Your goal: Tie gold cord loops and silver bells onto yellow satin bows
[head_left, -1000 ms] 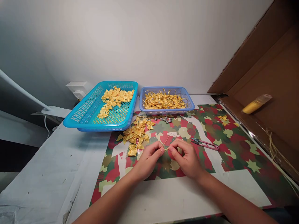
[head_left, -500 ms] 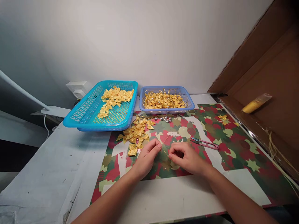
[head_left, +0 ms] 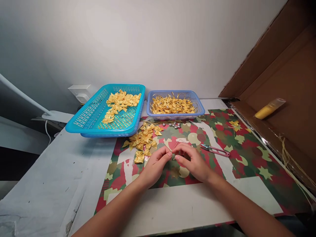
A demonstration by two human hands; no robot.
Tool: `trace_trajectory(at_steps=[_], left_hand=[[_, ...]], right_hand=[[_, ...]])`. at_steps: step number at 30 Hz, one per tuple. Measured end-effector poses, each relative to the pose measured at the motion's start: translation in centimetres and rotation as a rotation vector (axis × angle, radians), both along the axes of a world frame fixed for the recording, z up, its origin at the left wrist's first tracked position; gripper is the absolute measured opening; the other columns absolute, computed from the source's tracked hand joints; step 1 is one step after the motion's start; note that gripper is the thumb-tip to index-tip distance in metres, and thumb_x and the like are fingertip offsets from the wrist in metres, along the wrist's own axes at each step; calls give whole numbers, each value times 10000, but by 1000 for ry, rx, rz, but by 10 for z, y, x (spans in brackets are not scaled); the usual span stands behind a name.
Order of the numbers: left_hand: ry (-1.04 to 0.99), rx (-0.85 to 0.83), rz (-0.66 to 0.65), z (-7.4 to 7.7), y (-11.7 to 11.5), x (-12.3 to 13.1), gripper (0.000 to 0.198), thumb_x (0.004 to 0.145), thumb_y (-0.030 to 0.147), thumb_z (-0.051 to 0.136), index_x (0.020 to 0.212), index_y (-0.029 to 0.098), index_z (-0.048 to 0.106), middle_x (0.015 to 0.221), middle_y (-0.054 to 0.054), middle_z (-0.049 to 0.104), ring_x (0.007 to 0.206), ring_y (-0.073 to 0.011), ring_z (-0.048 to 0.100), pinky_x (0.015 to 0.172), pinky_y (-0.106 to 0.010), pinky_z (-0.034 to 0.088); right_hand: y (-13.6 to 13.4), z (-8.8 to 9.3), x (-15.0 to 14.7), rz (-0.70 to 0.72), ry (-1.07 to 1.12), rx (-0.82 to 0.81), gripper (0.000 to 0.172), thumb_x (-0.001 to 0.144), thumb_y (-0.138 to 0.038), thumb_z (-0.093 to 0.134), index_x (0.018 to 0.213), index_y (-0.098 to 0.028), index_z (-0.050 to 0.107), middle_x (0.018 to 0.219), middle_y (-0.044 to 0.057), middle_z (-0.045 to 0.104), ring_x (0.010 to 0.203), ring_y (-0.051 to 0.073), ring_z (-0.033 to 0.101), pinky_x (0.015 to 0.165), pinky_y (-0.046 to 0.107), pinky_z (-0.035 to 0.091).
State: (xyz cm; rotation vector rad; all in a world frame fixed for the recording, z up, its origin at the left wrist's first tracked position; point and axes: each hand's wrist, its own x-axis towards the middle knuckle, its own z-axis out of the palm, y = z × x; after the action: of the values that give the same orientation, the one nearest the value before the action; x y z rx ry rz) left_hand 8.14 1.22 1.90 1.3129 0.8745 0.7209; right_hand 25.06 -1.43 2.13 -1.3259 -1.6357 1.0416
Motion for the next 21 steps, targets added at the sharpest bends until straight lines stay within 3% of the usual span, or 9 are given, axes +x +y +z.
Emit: trace_trajectory(at_steps=[6, 21], left_hand=[[-14, 14, -16, 1, -1, 1, 258, 851, 347, 493, 657, 185, 442, 634, 51, 356, 608, -114, 296, 565, -239, 249], [59, 18, -8, -7, 1, 0, 271, 858, 348, 475, 650, 191, 402, 607, 61, 323, 572, -102, 271, 532, -239, 227]], right_hand=[[2, -4, -14, -54, 134, -81, 166, 772, -208, 550, 606, -196, 544, 745, 9, 532, 759, 167, 500, 716, 309, 380], [3, 3, -13, -78, 253, -171, 185, 660, -209, 486, 477, -195, 508, 701, 8, 472, 718, 158, 477, 695, 307, 369]])
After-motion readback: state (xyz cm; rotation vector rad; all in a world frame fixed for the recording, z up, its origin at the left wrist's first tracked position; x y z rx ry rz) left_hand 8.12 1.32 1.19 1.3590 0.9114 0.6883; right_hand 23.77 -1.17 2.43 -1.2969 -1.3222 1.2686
